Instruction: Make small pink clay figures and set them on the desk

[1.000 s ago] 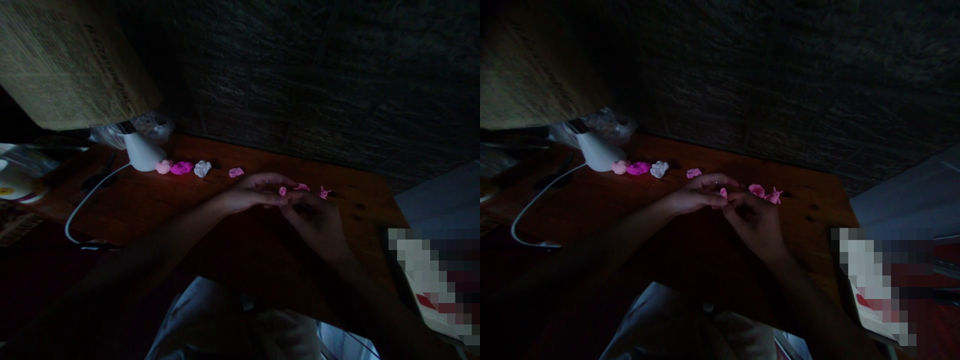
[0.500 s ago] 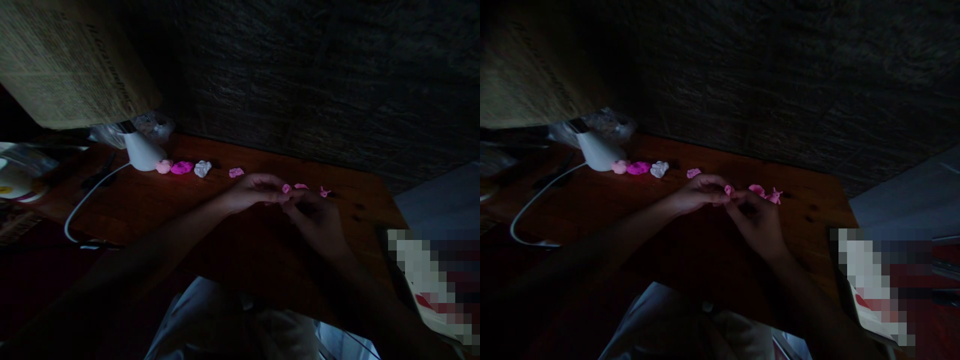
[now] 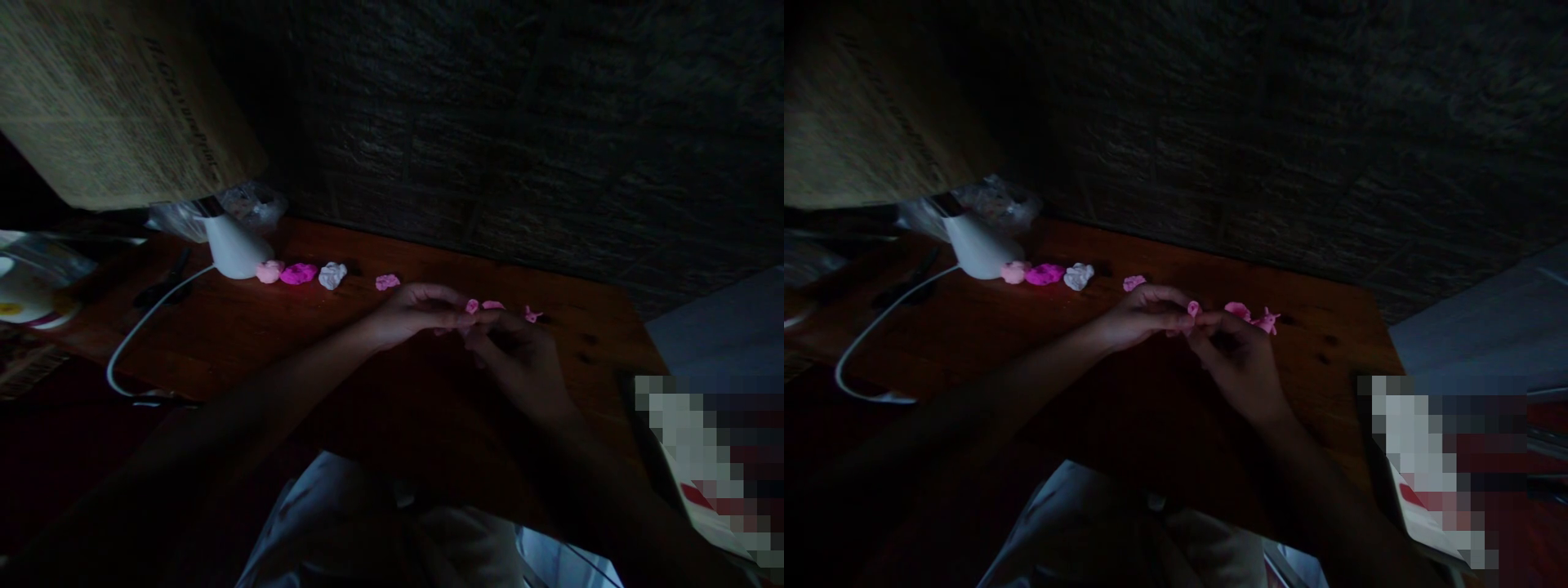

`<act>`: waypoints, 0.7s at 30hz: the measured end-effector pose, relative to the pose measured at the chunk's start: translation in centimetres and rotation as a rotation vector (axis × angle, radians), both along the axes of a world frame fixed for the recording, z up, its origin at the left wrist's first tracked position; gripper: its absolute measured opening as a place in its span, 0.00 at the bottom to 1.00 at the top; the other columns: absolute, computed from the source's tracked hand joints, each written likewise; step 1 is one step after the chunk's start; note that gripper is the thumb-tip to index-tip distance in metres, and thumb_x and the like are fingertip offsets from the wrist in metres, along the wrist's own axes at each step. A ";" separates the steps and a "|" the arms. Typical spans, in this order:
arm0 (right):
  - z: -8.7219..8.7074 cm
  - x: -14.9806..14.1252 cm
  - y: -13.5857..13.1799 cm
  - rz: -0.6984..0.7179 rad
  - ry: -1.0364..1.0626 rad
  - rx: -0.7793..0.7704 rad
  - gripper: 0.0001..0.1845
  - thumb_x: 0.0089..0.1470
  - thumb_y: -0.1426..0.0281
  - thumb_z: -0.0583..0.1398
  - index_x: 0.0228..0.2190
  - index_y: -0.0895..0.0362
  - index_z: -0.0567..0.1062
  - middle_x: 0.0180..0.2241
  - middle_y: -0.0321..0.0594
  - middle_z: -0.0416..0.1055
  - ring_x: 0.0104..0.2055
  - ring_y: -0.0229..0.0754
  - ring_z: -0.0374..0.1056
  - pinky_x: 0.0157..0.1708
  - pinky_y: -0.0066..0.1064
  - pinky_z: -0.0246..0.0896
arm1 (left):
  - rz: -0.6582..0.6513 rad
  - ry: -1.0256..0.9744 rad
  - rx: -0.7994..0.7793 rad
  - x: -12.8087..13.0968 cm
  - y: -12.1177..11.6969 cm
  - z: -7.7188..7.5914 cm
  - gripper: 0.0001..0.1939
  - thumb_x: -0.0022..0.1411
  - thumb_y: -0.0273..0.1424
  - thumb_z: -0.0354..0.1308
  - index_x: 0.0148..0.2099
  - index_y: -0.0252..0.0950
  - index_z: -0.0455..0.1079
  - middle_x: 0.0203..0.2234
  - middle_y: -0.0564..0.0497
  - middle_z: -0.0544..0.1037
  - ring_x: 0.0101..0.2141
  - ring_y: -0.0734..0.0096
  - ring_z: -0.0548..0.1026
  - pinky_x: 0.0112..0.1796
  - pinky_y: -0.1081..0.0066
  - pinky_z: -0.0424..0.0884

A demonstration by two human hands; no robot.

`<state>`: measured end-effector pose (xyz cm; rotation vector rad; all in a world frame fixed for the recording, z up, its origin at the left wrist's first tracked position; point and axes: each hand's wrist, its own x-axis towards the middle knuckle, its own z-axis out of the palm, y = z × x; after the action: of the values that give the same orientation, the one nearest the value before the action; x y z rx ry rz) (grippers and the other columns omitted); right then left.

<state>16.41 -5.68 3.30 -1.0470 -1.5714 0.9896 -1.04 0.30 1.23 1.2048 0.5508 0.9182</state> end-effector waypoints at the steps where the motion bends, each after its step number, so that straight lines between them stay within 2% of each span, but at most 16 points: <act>1: 0.0 0.0 0.0 -0.003 0.007 -0.015 0.08 0.54 0.62 0.67 0.30 0.54 0.80 0.23 0.33 0.74 0.20 0.34 0.64 0.20 0.27 0.62 | 0.000 0.001 0.002 0.0 0.0 0.1 0.21 0.45 0.41 0.77 0.39 0.34 0.81 0.30 0.51 0.80 0.29 0.78 0.72 0.30 0.74 0.64; 6: -0.1 0.1 0.1 -0.008 0.026 -0.060 0.09 0.53 0.61 0.68 0.30 0.54 0.80 0.22 0.32 0.72 0.19 0.34 0.64 0.19 0.26 0.61 | 0.002 0.017 0.017 0.2 -0.2 0.4 0.19 0.47 0.40 0.76 0.38 0.34 0.81 0.28 0.52 0.79 0.27 0.79 0.71 0.29 0.74 0.63; 12: -0.6 0.3 0.4 -0.043 -0.013 -0.038 0.10 0.54 0.61 0.67 0.32 0.55 0.81 0.23 0.33 0.74 0.21 0.35 0.66 0.20 0.27 0.62 | 0.007 0.051 0.042 0.2 0.0 0.0 0.24 0.48 0.42 0.75 0.43 0.33 0.80 0.32 0.50 0.80 0.29 0.78 0.72 0.32 0.74 0.66; 15: -1.0 0.4 0.5 -0.059 -0.130 0.014 0.09 0.56 0.62 0.66 0.34 0.54 0.82 0.28 0.37 0.79 0.26 0.39 0.73 0.26 0.30 0.66 | -0.008 0.160 0.163 -1.2 0.4 1.0 0.25 0.51 0.41 0.74 0.48 0.33 0.79 0.41 0.46 0.82 0.36 0.73 0.77 0.36 0.72 0.69; 17: -1.2 0.5 0.7 -0.031 -0.277 0.057 0.08 0.57 0.64 0.64 0.34 0.54 0.82 0.32 0.39 0.82 0.30 0.42 0.76 0.31 0.32 0.68 | -0.009 0.323 0.299 -2.8 1.0 2.1 0.26 0.52 0.38 0.74 0.51 0.33 0.77 0.44 0.44 0.81 0.39 0.71 0.78 0.39 0.71 0.70; 19: -1.5 0.6 0.8 0.017 -0.436 0.094 0.07 0.58 0.67 0.63 0.33 0.53 0.83 0.33 0.40 0.83 0.31 0.43 0.77 0.34 0.34 0.68 | 0.143 0.441 0.433 -4.3 1.7 3.0 0.24 0.55 0.39 0.71 0.51 0.32 0.77 0.44 0.44 0.81 0.37 0.72 0.77 0.39 0.72 0.70; 21: -1.7 0.8 1.0 0.049 -0.554 0.128 0.08 0.58 0.69 0.62 0.32 0.53 0.83 0.32 0.39 0.83 0.29 0.42 0.76 0.33 0.34 0.67 | 0.320 0.524 0.540 -5.4 2.4 3.1 0.19 0.60 0.38 0.67 0.49 0.31 0.77 0.43 0.44 0.81 0.38 0.72 0.76 0.40 0.72 0.70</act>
<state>17.17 -4.68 1.56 -1.2633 -2.0851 0.6441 -6.46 2.71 4.35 1.9091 0.9726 1.0591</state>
